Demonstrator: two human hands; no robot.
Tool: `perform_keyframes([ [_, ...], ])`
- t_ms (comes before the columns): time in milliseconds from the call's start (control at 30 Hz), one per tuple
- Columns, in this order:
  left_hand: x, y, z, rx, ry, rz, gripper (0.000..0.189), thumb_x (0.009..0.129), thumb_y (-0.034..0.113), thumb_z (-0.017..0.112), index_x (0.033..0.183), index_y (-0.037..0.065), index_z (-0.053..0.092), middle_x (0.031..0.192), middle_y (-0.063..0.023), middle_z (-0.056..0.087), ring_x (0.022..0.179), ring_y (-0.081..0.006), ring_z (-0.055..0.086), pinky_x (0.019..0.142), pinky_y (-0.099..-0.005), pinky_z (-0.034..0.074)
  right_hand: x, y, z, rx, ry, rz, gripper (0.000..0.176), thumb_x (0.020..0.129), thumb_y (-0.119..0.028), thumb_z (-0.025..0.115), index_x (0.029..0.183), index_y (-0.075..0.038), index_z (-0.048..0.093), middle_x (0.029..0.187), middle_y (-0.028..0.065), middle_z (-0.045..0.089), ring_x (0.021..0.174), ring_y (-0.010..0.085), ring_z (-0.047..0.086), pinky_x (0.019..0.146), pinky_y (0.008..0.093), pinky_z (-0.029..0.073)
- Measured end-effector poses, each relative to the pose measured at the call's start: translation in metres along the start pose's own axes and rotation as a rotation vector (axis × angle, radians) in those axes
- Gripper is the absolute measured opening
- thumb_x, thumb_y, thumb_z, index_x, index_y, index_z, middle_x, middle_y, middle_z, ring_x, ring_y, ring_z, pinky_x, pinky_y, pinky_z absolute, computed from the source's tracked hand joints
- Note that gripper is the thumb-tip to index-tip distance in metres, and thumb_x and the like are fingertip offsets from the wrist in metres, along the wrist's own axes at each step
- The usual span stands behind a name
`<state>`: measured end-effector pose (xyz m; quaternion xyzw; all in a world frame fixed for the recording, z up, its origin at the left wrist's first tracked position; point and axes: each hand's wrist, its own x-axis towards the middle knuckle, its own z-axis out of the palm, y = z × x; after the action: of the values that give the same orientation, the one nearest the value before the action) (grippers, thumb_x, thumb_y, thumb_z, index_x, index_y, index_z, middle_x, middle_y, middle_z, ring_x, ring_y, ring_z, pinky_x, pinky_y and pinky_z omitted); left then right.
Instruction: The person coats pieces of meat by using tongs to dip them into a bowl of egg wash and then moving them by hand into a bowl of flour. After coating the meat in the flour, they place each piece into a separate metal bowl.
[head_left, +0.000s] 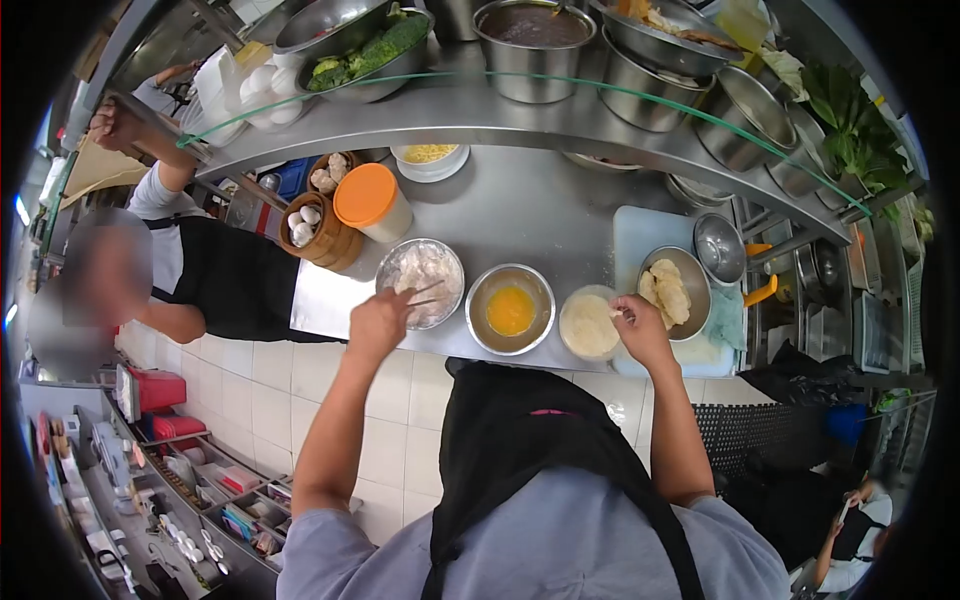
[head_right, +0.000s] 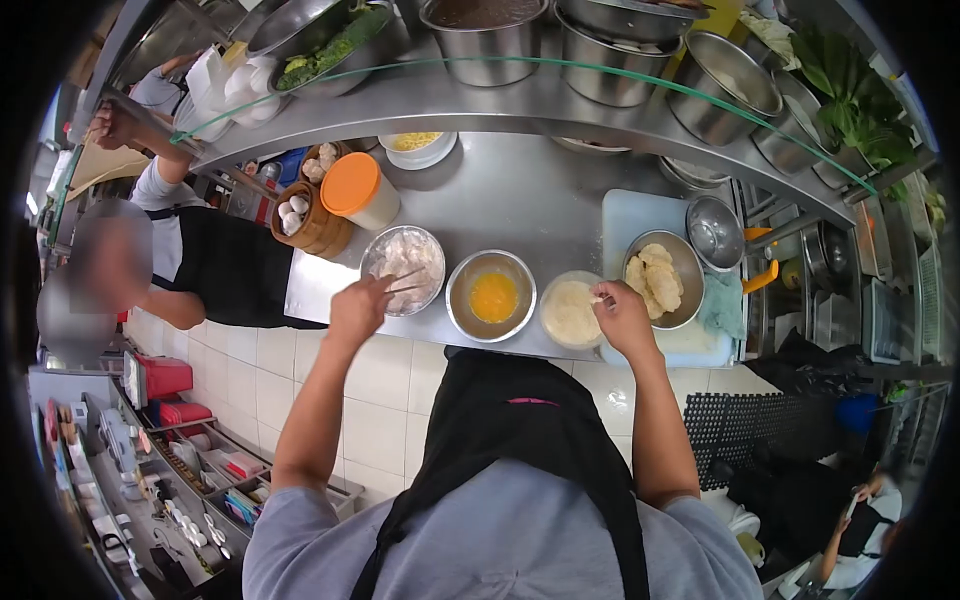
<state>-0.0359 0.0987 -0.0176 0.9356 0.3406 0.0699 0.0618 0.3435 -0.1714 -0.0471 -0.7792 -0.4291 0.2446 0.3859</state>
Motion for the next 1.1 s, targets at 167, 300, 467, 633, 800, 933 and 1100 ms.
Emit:
perform_keyframes([
  [167, -0.001, 0.033, 0.041, 0.104, -0.022, -0.147, 0.025, 0.09, 0.022, 0.068, 0.113, 0.012, 0.07, 0.089, -0.0117, 0.068, 0.071, -0.0315, 0.071, 0.059, -0.0431, 0.057, -0.001, -0.001, 0.011, -0.02, -0.078, -0.014, 0.023, 0.085, -0.004, 0.064, 0.107, 0.0, 0.069, 0.103, 0.0145, 0.072, 0.087, 0.0256, 0.07, 0.078, 0.0347, 0.056],
  [300, 0.007, 0.032, 0.061, 0.155, -0.009, -0.09, 0.019, 0.089, 0.018, 0.064, 0.106, 0.008, 0.067, 0.085, -0.0129, 0.07, 0.065, -0.0319, 0.072, 0.055, -0.0431, 0.057, -0.004, -0.007, 0.014, -0.007, -0.077, -0.024, 0.023, 0.085, -0.004, 0.064, 0.106, 0.0, 0.069, 0.103, 0.0149, 0.071, 0.087, 0.0257, 0.07, 0.077, 0.0351, 0.056],
  [467, 0.014, 0.015, 0.04, -0.006, 0.012, -0.19, 0.017, 0.092, 0.02, 0.063, 0.104, 0.012, 0.072, 0.084, -0.0142, 0.072, 0.075, -0.0354, 0.072, 0.065, -0.0462, 0.058, -0.008, -0.001, 0.018, -0.001, -0.086, -0.037, 0.022, 0.085, -0.004, 0.063, 0.105, 0.001, 0.069, 0.102, 0.0154, 0.071, 0.086, 0.0262, 0.07, 0.078, 0.0357, 0.056],
  [633, 0.015, -0.001, 0.02, -0.313, 0.068, -0.423, 0.021, 0.092, 0.026, 0.067, 0.107, 0.016, 0.079, 0.093, -0.0159, 0.075, 0.088, -0.038, 0.071, 0.079, -0.0448, 0.056, -0.014, 0.004, 0.015, 0.021, -0.049, -0.04, 0.022, 0.083, -0.003, 0.062, 0.104, 0.001, 0.068, 0.1, 0.0165, 0.07, 0.086, 0.0289, 0.07, 0.078, 0.0366, 0.056],
  [800, 0.013, -0.034, 0.019, -0.482, 0.14, -0.398, 0.025, 0.092, 0.022, 0.071, 0.111, 0.007, 0.077, 0.094, -0.0167, 0.076, 0.08, -0.0303, 0.072, 0.076, -0.0385, 0.055, -0.015, 0.009, 0.015, 0.026, -0.053, -0.052, 0.021, 0.083, -0.004, 0.063, 0.103, 0.001, 0.068, 0.099, 0.0169, 0.069, 0.085, 0.0296, 0.07, 0.077, 0.0372, 0.056],
  [933, 0.018, -0.01, -0.027, -0.829, 0.027, -0.47, 0.025, 0.094, 0.011, 0.07, 0.111, -0.006, 0.074, 0.078, -0.0056, 0.069, 0.066, -0.0102, 0.056, 0.063, -0.0271, 0.048, -0.017, 0.01, 0.012, 0.028, -0.03, -0.052, 0.021, 0.083, -0.005, 0.064, 0.103, 0.001, 0.068, 0.097, 0.0169, 0.069, 0.085, 0.0297, 0.069, 0.077, 0.0373, 0.055],
  [1100, 0.019, 0.043, -0.044, -0.618, 0.036, -0.272, 0.025, 0.093, 0.015, 0.072, 0.114, 0.003, 0.075, 0.087, -0.0171, 0.075, 0.072, -0.0249, 0.07, 0.068, -0.0347, 0.054, -0.018, 0.013, 0.014, 0.048, -0.027, -0.032, 0.021, 0.083, -0.006, 0.064, 0.102, 0.001, 0.069, 0.097, 0.0171, 0.069, 0.087, 0.03, 0.069, 0.078, 0.0371, 0.055],
])
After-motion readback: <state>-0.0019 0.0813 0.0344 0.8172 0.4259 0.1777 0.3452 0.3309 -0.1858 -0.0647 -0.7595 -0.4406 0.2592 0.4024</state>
